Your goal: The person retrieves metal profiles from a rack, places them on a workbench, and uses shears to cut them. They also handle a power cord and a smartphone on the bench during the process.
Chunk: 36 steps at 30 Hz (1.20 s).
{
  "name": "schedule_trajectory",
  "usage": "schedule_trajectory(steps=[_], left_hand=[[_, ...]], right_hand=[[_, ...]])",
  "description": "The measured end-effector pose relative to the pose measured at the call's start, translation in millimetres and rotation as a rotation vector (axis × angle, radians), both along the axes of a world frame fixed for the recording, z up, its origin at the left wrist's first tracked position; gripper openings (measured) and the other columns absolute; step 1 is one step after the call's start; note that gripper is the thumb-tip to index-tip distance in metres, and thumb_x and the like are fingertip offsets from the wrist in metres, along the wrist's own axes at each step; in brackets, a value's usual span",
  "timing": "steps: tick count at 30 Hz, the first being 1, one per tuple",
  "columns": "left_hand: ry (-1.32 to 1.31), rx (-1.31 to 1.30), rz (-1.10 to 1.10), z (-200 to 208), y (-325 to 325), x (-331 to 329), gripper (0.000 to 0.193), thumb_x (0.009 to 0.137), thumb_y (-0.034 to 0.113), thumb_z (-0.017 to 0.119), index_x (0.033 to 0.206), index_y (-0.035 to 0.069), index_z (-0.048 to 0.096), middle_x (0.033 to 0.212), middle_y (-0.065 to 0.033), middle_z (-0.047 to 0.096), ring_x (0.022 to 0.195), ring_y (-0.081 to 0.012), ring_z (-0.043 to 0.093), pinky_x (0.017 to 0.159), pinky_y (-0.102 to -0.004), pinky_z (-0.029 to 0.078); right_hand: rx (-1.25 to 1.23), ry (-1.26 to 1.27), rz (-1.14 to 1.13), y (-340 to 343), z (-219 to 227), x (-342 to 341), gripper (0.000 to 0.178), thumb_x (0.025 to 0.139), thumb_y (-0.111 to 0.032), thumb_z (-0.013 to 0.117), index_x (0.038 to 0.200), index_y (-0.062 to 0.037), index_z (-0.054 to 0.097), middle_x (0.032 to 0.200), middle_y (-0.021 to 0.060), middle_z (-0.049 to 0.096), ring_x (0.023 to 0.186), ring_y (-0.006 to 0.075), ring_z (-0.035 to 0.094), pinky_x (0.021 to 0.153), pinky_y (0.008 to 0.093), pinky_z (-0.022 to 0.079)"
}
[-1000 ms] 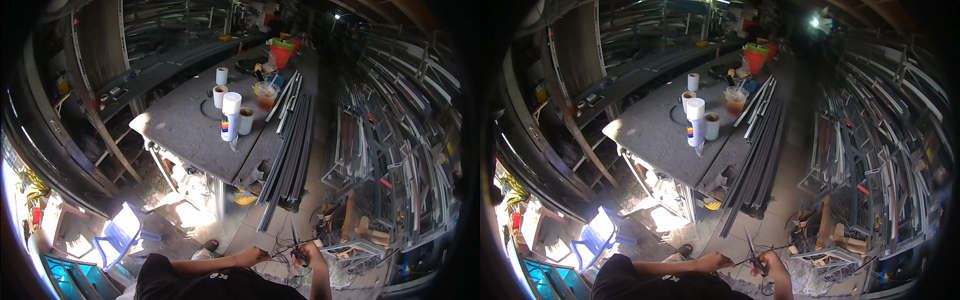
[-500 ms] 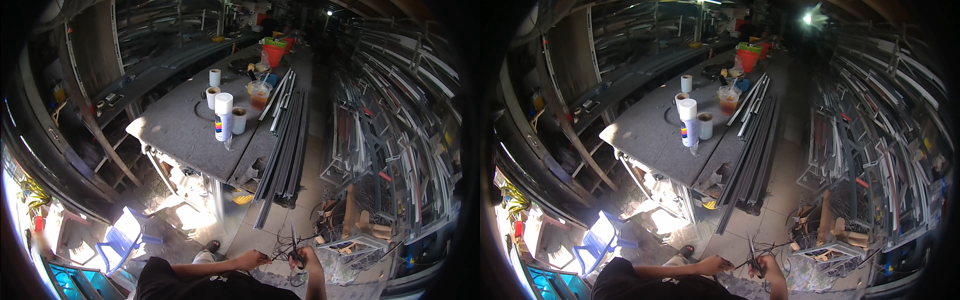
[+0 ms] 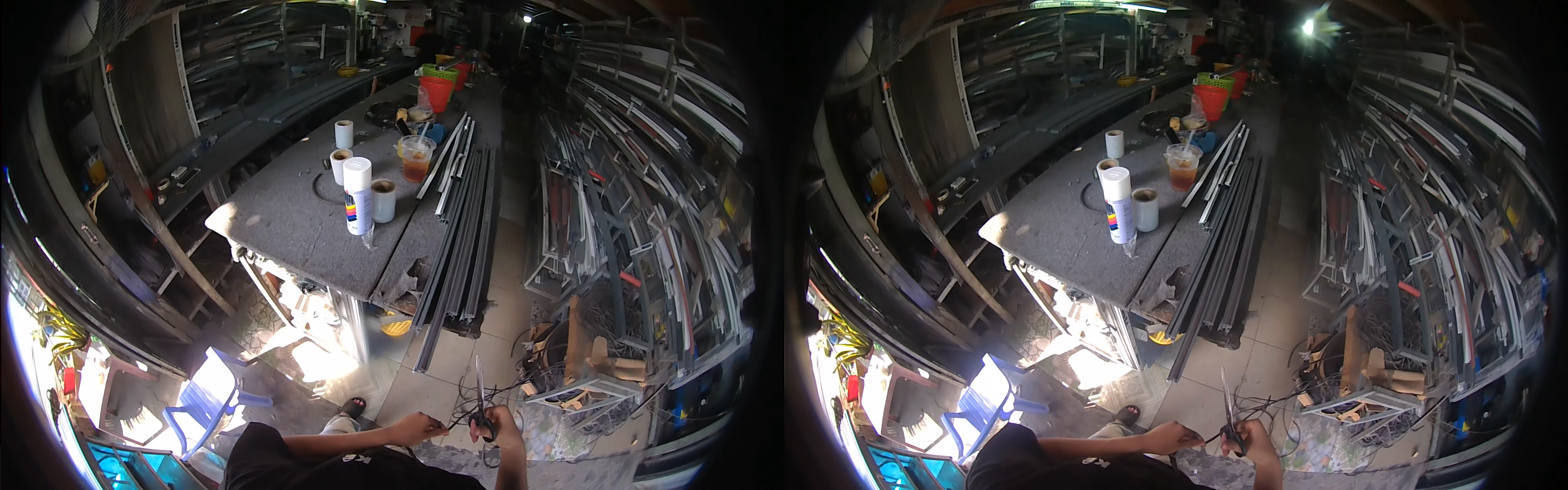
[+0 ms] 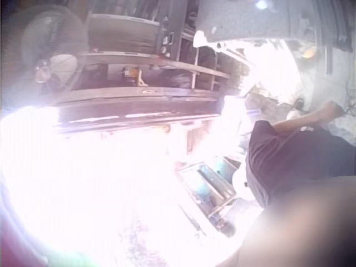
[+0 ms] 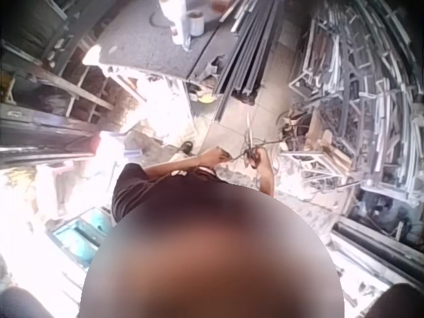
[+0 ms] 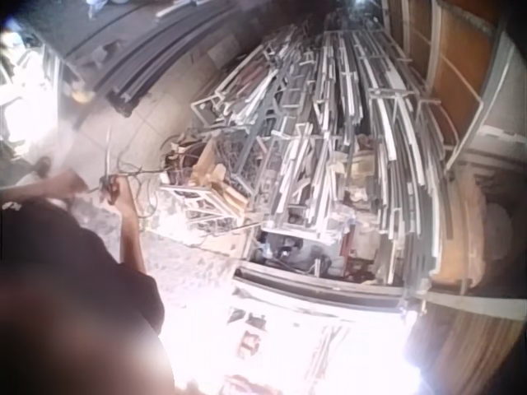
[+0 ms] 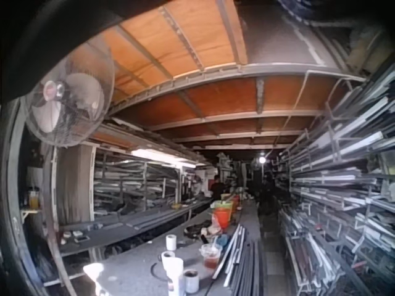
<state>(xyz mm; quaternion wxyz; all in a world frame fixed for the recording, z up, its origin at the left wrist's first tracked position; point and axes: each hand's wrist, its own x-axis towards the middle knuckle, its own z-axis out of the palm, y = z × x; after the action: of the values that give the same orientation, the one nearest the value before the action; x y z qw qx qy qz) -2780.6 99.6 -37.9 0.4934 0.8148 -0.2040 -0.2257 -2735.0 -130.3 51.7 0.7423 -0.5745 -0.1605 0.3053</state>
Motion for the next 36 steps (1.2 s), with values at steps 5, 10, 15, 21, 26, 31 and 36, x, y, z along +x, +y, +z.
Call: schedule_trajectory(steps=[5, 10, 15, 21, 26, 31, 36], left_hand=[[0.027, -0.002, -0.016, 1.2, -4.8, -2.3, 0.034, 0.099, 0.035, 0.052, 0.109, 0.008, 0.071, 0.095, -0.0124, 0.072, 0.088, -0.0303, 0.068, 0.08, -0.0365, 0.052], [-0.025, -0.063, -0.031, 4.9, -22.0, 0.6, 0.034, 0.1, 0.032, 0.052, 0.11, 0.006, 0.07, 0.098, -0.0136, 0.071, 0.09, -0.028, 0.068, 0.081, -0.0358, 0.052], [0.013, -0.23, -0.068, 16.2, -56.2, -8.7, 0.033, 0.1, 0.03, 0.053, 0.11, 0.002, 0.069, 0.099, -0.0148, 0.071, 0.085, -0.0278, 0.067, 0.077, -0.0336, 0.051], [0.129, 0.066, -0.454, -25.3, -96.6, -28.8, 0.032, 0.098, 0.031, 0.055, 0.115, 0.006, 0.066, 0.1, -0.0162, 0.069, 0.083, -0.0318, 0.066, 0.073, -0.039, 0.051], [-0.1, -0.151, -0.625, -91.3, -108.0, -51.7, 0.033, 0.095, 0.033, 0.059, 0.116, 0.01, 0.066, 0.105, -0.0163, 0.068, 0.089, -0.0333, 0.066, 0.073, -0.0426, 0.051], [-0.115, 0.141, -0.761, -140.0, -87.2, -62.3, 0.044, 0.094, 0.037, 0.056, 0.133, 0.016, 0.055, 0.127, -0.0133, 0.06, 0.103, -0.0335, 0.063, 0.083, -0.0436, 0.052], [-0.001, 0.622, -0.837, -212.8, -10.3, -40.6, 0.045, 0.09, 0.041, 0.055, 0.128, 0.015, 0.058, 0.113, -0.0141, 0.065, 0.102, -0.0338, 0.064, 0.083, -0.0461, 0.051]], right_hand=[[-0.16, 0.041, -0.272, -13.1, -25.1, -7.0, 0.021, 0.075, 0.0, 0.079, 0.084, 0.007, 0.061, 0.075, 0.012, 0.066, 0.063, 0.0208, 0.067, 0.058, 0.0305, 0.053], [-0.618, -0.33, -0.736, -65.8, -122.2, -3.5, 0.033, 0.084, -0.012, 0.073, 0.108, -0.001, 0.053, 0.082, 0.0122, 0.063, 0.07, 0.0243, 0.065, 0.059, 0.0375, 0.051], [-0.786, 0.563, -1.05, -102.9, -264.5, -43.7, 0.038, 0.087, -0.032, 0.071, 0.108, -0.0044, 0.057, 0.087, 0.0115, 0.062, 0.081, 0.0255, 0.064, 0.065, 0.0366, 0.052], [0.241, 1.12, -0.86, -107.7, -420.6, -118.6, 0.027, 0.086, -0.027, 0.062, 0.103, -0.007, 0.059, 0.068, 0.0004, 0.055, 0.061, 0.0161, 0.056, 0.054, 0.0311, 0.047], [0.618, 1.367, -1.021, -166.2, -461.7, -147.3, 0.027, 0.088, -0.039, 0.054, 0.094, -0.0135, 0.06, 0.06, -0.0089, 0.048, 0.047, 0.0079, 0.044, 0.046, 0.0231, 0.028], [0.242, 1.0, -1.355, -248.1, -406.0, -147.5, 0.047, 0.09, -0.058, 0.048, 0.061, -0.0211, 0.044, 0.045, -0.0045, 0.037, 0.038, 0.0141, 0.037, 0.034, 0.0301, 0.026], [-0.503, 0.376, -1.959, -359.7, -306.9, -136.4, 0.02, 0.089, -0.019, 0.065, 0.073, -0.0109, 0.056, 0.049, -0.0031, 0.04, 0.036, 0.0064, 0.031, 0.034, 0.0262, 0.02]])
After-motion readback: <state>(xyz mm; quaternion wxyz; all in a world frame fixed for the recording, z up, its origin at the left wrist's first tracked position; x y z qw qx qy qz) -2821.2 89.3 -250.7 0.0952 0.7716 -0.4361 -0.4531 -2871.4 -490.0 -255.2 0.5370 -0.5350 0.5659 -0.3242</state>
